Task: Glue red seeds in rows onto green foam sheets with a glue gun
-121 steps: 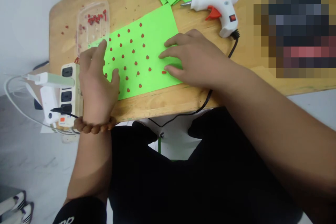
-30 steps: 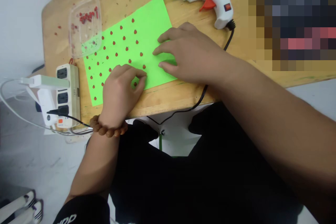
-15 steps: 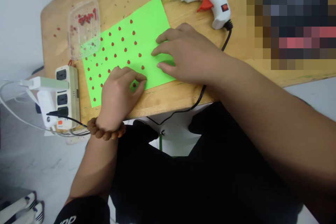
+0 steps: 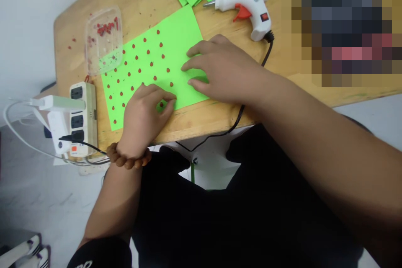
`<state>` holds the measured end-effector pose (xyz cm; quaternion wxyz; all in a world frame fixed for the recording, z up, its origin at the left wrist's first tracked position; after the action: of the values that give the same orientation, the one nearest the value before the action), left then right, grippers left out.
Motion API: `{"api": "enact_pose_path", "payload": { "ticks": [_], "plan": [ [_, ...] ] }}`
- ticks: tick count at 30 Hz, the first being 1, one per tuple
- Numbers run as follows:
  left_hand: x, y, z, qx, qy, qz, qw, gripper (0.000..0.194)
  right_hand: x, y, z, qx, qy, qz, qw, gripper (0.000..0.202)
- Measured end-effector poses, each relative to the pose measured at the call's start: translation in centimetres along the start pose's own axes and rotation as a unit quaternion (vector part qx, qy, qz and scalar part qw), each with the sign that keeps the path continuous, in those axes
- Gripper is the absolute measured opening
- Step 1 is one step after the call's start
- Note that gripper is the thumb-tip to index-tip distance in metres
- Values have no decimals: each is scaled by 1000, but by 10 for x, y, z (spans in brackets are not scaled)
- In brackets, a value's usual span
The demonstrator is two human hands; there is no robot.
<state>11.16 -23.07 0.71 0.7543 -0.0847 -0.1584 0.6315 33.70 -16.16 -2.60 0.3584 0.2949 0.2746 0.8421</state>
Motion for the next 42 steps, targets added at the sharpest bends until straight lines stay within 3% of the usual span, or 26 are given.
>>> {"api": "enact_pose_path", "payload": {
  "ticks": [5, 11, 19, 24, 28, 31, 39, 42],
  "plan": [
    [0, -1, 1, -1, 1, -4, 1000, 19, 0, 1, 2, 26, 1, -2, 1000, 21],
    [-2, -5, 5, 33, 19, 22, 999, 25, -2, -1, -2, -18, 8, 15, 1000, 25],
    [-11, -17, -1, 105, -23, 24, 994, 16, -3, 3, 0, 9, 8, 0, 1000, 33],
    [-8, -11, -8, 28, -10, 46, 999, 21, -4, 5, 2, 3, 19, 1, 1000, 32],
    [-6, -3, 0, -33, -42, 64, 997, 27, -3, 5, 1, -4, 21, -4, 1000, 32],
    [-5, 1, 4, -25, -43, 47, 998, 25, -4, 4, 1, -11, 21, -7, 1000, 33],
    [-8, -5, -7, 54, -32, -6, 998, 16, -6, 13, 5, -49, 60, -4, 997, 38],
    [-10, -13, -5, 98, -41, -28, 994, 15, -7, 18, 18, -74, 32, -15, 997, 32]
  ]
}}
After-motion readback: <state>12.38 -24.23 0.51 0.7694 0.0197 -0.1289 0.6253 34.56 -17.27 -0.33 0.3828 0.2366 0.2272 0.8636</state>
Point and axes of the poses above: each hand's wrist, its own x-axis towards the middle knuckle, its own z-axis out of the back of the hand, y = z × x, the point moved 2 cm from there along x, towards the middle knuckle, and after that the axes turned 15 degrees about z, right-handed, at the moved point
